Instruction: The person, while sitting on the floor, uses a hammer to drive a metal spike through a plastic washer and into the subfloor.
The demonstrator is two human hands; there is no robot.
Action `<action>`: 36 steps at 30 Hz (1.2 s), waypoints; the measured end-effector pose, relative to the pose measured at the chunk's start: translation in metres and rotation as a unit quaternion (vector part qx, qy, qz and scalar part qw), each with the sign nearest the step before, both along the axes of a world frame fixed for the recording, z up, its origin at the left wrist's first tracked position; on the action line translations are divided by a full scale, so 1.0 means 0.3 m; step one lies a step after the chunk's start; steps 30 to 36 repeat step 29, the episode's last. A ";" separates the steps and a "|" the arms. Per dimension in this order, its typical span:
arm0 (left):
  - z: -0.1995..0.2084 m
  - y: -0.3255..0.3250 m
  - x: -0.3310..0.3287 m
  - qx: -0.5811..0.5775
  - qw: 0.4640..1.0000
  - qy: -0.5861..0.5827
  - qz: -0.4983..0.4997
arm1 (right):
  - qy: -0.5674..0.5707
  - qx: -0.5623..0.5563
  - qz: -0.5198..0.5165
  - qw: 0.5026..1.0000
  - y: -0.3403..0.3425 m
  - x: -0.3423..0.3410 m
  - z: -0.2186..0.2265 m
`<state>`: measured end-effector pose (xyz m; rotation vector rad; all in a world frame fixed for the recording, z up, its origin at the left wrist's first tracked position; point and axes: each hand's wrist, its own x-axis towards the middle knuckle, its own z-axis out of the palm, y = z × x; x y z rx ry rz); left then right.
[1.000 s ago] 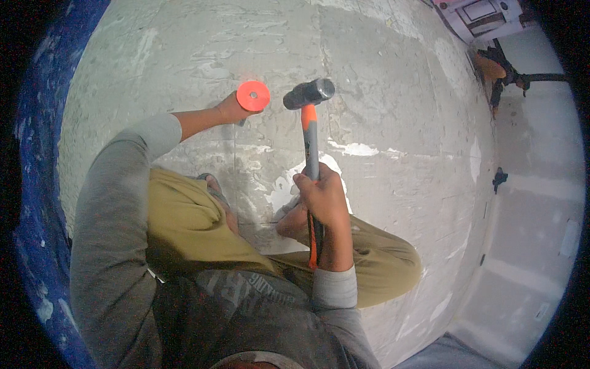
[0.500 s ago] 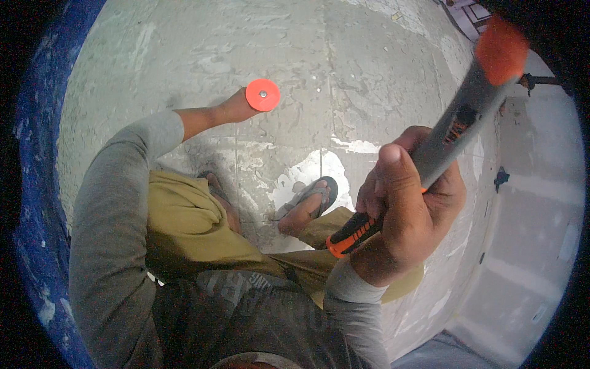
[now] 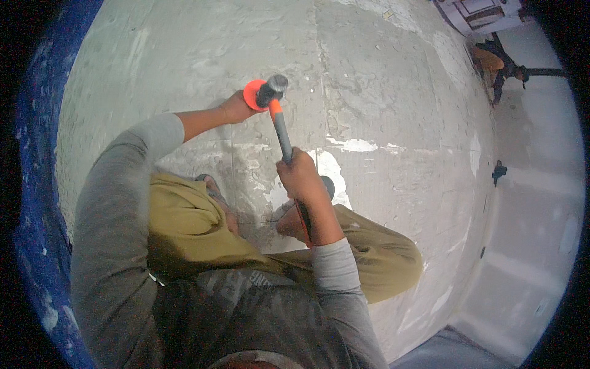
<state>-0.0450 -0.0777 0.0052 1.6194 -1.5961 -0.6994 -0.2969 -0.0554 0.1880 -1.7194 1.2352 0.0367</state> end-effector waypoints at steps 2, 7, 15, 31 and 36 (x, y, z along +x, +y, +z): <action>0.007 -0.026 0.028 -0.009 1.000 -0.006 0.016 | 0.016 0.066 -0.013 0.998 -0.016 0.010 0.047; 0.035 -0.009 0.005 0.064 0.993 -0.099 -0.016 | -0.131 0.025 -0.063 0.989 -0.032 -0.057 0.146; 0.065 -0.009 0.004 0.082 0.996 -0.047 -0.005 | -0.234 -0.047 -0.121 0.963 -0.097 0.066 0.231; 0.079 0.033 0.141 0.131 0.987 0.028 0.093 | -0.115 0.072 -0.136 0.981 -0.120 -0.085 0.097; 0.079 0.033 0.141 0.131 0.987 0.028 0.093 | -0.115 0.072 -0.136 0.981 -0.120 -0.085 0.097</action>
